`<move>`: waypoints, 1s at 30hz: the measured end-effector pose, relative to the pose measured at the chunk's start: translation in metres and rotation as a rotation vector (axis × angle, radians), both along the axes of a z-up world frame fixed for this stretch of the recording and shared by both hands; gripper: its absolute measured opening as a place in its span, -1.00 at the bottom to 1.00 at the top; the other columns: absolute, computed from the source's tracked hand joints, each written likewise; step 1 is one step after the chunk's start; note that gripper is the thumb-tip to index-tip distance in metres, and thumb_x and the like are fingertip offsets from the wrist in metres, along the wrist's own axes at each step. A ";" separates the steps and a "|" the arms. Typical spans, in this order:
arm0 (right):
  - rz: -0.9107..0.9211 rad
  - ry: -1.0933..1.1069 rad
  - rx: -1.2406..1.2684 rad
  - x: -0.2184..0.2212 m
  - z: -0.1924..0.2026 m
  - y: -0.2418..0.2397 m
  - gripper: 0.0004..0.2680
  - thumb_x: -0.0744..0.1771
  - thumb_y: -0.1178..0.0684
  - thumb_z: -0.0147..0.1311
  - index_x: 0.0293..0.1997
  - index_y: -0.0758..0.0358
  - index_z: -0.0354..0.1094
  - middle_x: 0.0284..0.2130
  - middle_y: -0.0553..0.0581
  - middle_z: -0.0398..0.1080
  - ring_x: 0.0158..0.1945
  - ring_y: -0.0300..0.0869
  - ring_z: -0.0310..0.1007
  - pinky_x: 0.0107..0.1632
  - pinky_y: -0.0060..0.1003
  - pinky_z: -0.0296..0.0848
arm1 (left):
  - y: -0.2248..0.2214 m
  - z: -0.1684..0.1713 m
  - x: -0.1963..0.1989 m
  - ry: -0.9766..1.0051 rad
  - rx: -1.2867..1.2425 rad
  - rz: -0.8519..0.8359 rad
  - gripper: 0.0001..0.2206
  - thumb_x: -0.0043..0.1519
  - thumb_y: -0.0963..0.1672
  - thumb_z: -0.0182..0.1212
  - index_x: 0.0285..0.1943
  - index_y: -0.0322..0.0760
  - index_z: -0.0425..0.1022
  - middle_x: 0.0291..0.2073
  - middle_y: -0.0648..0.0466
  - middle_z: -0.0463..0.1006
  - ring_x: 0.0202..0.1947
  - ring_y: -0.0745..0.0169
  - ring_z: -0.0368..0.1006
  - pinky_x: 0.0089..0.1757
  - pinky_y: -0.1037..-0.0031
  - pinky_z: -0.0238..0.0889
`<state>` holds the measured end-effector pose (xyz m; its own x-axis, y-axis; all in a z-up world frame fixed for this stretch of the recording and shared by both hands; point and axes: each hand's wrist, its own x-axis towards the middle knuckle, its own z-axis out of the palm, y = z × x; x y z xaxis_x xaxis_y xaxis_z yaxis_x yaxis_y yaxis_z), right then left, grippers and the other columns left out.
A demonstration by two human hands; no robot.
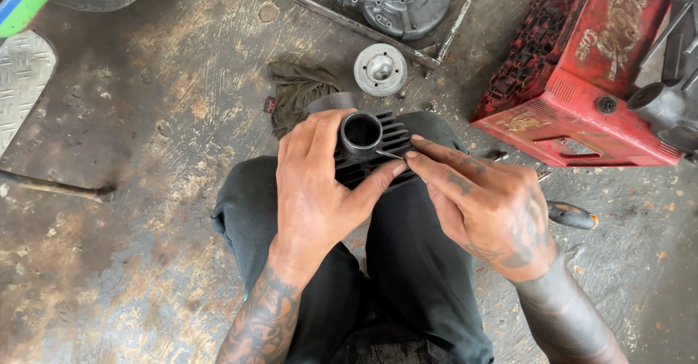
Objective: The person sits on the workshop floor holding a motorcycle engine cylinder on their lap. They use a round file to file the edge of the cylinder's exhaust port, rotating the cylinder and repositioning it to file along the port opening, then set the cylinder down and reach for a screwdriver.
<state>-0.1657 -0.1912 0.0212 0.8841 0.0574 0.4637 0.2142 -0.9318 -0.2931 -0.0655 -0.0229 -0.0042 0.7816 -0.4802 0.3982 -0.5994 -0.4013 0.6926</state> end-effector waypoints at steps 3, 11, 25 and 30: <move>-0.036 -0.030 -0.081 0.004 0.000 0.000 -0.81 0.29 0.33 0.22 -0.02 0.37 0.53 -0.03 0.16 0.60 -0.33 -0.09 0.59 -0.35 -0.25 0.42 | -0.004 0.001 0.004 0.017 -0.009 0.022 -0.57 0.07 -0.09 0.49 0.05 -0.31 0.44 -0.18 0.03 0.56 -0.15 0.06 0.49 0.02 0.29 0.26; 0.016 0.029 -0.002 0.000 0.003 -0.003 -0.80 0.27 0.30 0.17 -0.04 0.33 0.54 0.01 0.17 0.58 -0.32 -0.09 0.59 -0.35 -0.25 0.45 | 0.000 -0.001 0.000 -0.018 -0.008 0.001 -0.47 0.03 -0.08 0.53 0.12 -0.33 0.40 -0.10 -0.02 0.55 -0.08 0.00 0.49 0.06 0.23 0.24; 0.026 0.004 -0.050 -0.007 0.001 -0.003 -0.79 0.27 0.29 0.18 -0.01 0.34 0.49 0.03 0.14 0.57 -0.30 -0.09 0.60 -0.35 -0.26 0.44 | 0.000 0.001 -0.007 -0.027 0.002 0.031 -0.54 0.04 -0.10 0.49 0.09 -0.32 0.44 -0.13 0.01 0.57 -0.10 0.02 0.49 0.05 0.25 0.23; 0.051 -0.001 -0.014 -0.008 0.001 -0.004 -0.81 0.26 0.30 0.18 -0.06 0.34 0.52 0.00 0.17 0.57 -0.37 -0.10 0.58 -0.36 -0.26 0.44 | 0.003 -0.002 -0.008 -0.042 0.017 0.010 -0.49 0.03 -0.06 0.51 0.10 -0.34 0.44 -0.05 0.01 0.57 -0.05 0.03 0.48 0.08 0.23 0.20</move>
<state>-0.1734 -0.1950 0.0219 0.8794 0.1087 0.4634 0.2618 -0.9236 -0.2802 -0.0731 -0.0204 -0.0058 0.7694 -0.4792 0.4223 -0.6234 -0.4194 0.6600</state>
